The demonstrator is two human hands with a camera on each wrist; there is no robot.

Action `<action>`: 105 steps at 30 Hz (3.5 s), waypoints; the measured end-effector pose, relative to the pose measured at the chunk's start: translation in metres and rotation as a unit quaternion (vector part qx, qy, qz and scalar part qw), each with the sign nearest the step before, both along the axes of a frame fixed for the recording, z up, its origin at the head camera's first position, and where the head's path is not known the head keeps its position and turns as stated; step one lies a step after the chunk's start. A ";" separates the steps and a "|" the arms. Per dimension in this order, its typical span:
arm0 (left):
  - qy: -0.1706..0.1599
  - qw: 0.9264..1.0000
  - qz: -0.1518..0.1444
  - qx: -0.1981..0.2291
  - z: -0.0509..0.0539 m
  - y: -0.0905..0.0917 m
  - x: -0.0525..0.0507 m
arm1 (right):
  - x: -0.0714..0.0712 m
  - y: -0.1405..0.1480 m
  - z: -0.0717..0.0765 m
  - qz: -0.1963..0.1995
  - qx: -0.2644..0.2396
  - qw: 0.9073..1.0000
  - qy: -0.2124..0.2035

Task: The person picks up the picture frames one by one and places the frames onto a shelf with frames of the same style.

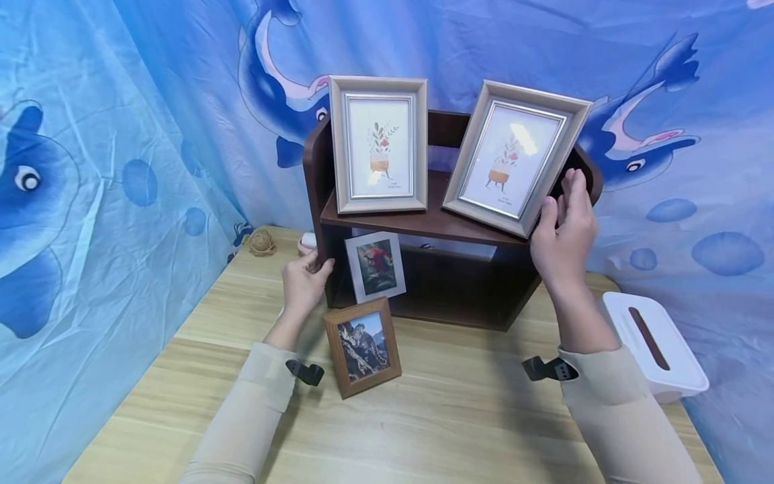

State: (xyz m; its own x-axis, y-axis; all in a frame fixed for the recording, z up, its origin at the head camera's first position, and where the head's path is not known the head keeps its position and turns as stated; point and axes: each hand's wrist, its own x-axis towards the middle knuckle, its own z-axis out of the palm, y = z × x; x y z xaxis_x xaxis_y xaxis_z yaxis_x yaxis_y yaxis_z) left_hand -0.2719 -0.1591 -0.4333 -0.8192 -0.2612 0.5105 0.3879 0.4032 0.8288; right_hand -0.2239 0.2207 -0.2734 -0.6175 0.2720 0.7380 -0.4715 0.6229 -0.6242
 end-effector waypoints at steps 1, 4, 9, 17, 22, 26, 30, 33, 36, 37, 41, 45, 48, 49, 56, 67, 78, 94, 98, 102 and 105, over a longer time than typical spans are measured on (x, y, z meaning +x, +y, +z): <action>0.001 1.000 -0.004 0.007 0.000 0.000 0.000 | 0.002 0.000 0.000 0.001 0.000 1.000 0.008; 0.003 1.000 -0.005 0.009 -0.001 0.000 0.000 | 0.009 0.002 0.000 0.013 -0.010 1.000 0.018; 0.006 1.000 -0.005 0.005 0.000 0.000 -0.001 | 0.018 0.007 -0.002 0.030 -0.037 0.999 0.013; 0.002 1.000 -0.003 0.002 0.000 0.000 0.000 | 0.030 0.018 -0.012 0.026 -0.061 0.998 0.004; 0.008 1.000 -0.004 0.005 0.000 0.000 -0.001 | 0.035 0.026 -0.021 0.027 -0.071 0.997 0.022; 0.010 1.000 -0.003 0.002 -0.001 -0.001 -0.001 | 0.038 0.031 -0.030 0.026 -0.081 0.996 0.032; 0.006 1.000 -0.007 0.007 -0.003 -0.001 -0.001 | 0.039 0.037 -0.040 0.011 -0.085 0.995 0.043; 0.003 1.000 -0.008 0.009 -0.003 -0.001 -0.001 | 0.040 0.042 -0.048 0.000 -0.079 0.996 0.053; -0.001 1.000 -0.003 0.005 -0.003 -0.001 0.000 | 0.041 0.045 -0.055 -0.009 -0.077 0.996 0.051; -0.002 1.000 -0.002 0.004 -0.003 -0.001 -0.001 | 0.041 0.046 -0.058 -0.012 -0.078 0.996 0.047; -0.006 1.000 -0.001 0.002 -0.001 0.000 0.000 | 0.041 0.050 -0.073 -0.038 -0.079 0.996 0.020; -0.004 1.000 -0.001 0.006 -0.001 0.001 -0.001 | 0.039 0.053 -0.092 -0.044 -0.078 0.996 -0.008; 0.001 1.000 0.000 0.005 -0.002 0.001 -0.001 | 0.038 0.055 -0.103 -0.044 -0.080 0.995 -0.029; 0.003 1.000 0.000 0.004 -0.001 0.001 -0.001 | 0.038 0.055 -0.106 -0.046 -0.078 0.995 -0.034; 0.018 1.000 -0.004 0.011 -0.001 0.001 -0.001 | 0.031 0.058 -0.127 -0.028 -0.079 0.995 -0.045; 0.022 1.000 -0.006 0.009 -0.003 0.001 -0.002 | 0.035 0.054 -0.138 -0.006 -0.084 0.992 -0.093; 0.004 1.000 -0.006 0.024 -0.003 -0.001 0.000 | 0.028 0.054 -0.150 0.012 -0.087 0.990 -0.114; 0.012 1.000 -0.001 0.017 -0.005 0.000 -0.002 | 0.009 0.068 -0.170 0.016 -0.094 0.984 -0.152; 0.010 1.000 -0.011 0.023 -0.004 0.001 -0.001 | 0.008 0.067 -0.170 0.023 -0.100 0.982 -0.157; 0.010 1.000 -0.013 0.026 -0.004 0.001 -0.001 | 0.006 0.065 -0.172 0.031 -0.104 0.981 -0.159; 0.013 1.000 -0.009 0.025 -0.005 0.001 -0.001 | 0.003 0.064 -0.173 0.035 -0.103 0.981 -0.162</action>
State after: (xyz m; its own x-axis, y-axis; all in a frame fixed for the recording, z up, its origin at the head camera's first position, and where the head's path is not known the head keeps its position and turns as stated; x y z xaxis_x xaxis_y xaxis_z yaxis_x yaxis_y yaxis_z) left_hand -0.2727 -0.1577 -0.4379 -0.8102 -0.2729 0.5186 0.4168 0.3537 0.8373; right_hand -0.2204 0.2845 -0.4465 -0.8329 0.3437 0.4338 -0.2647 0.4408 -0.8577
